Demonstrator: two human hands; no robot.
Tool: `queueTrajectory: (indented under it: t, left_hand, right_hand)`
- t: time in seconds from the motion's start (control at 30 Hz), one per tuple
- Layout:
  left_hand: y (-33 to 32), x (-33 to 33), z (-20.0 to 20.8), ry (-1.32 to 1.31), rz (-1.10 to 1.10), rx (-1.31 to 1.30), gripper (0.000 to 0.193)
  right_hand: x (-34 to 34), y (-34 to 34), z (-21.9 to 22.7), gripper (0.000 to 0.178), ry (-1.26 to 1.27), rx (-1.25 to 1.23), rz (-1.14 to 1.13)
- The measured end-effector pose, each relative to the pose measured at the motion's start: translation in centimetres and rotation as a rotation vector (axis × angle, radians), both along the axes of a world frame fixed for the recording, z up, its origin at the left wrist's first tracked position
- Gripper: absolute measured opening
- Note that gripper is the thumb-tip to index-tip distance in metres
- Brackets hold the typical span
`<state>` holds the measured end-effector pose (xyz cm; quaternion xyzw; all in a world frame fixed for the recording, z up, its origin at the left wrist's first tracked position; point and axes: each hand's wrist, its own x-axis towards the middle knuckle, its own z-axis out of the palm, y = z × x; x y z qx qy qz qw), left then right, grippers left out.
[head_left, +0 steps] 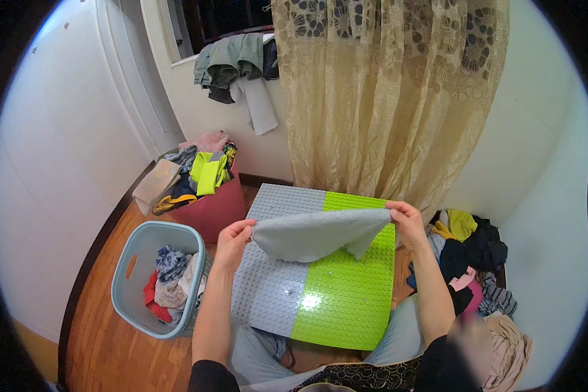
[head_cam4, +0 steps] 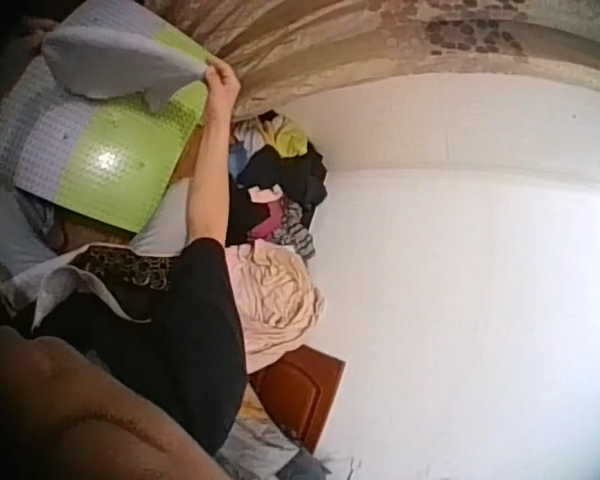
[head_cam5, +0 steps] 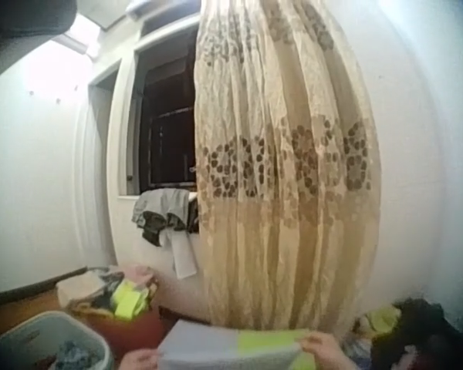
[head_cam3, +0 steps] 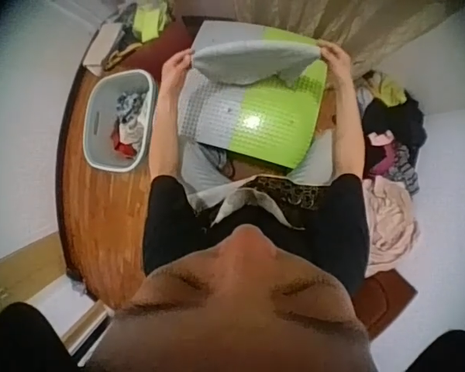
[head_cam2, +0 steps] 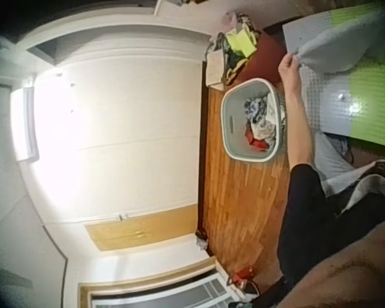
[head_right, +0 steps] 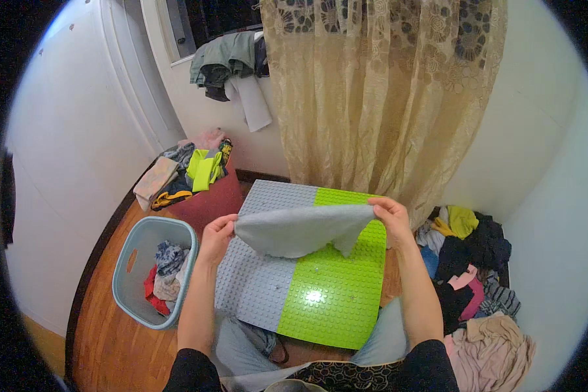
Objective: The recorder picks up various items of laundry from a pile, folds them on a flat board, and places them into a nearby laundry basket.
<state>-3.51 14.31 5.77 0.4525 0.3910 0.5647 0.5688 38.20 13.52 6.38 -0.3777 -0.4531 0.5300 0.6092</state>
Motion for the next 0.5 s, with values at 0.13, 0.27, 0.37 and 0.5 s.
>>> queueTrajectory:
  t: [0.13,0.27,0.37,0.5]
  left_hand:
    - [0.2,-0.8,1.8,0.291,0.049,0.222,0.020]
    - [-1.7,0.8,3.9,0.885,0.345,0.485,0.016]
    - [-3.4,1.0,6.2,0.724,0.402,0.511,0.009]
    - [-5.3,2.1,8.5,0.078,0.061,0.498,0.011]
  right_hand:
    - [-0.3,-0.2,1.0,0.022,-0.435,0.167,-0.152]
    - [-1.8,-1.9,2.9,0.013,-1.015,0.272,-0.526]
    - [-2.1,-2.4,4.6,0.008,-0.809,0.435,-0.562]
    - [-2.1,-4.2,5.9,0.011,-0.085,0.372,-0.268]
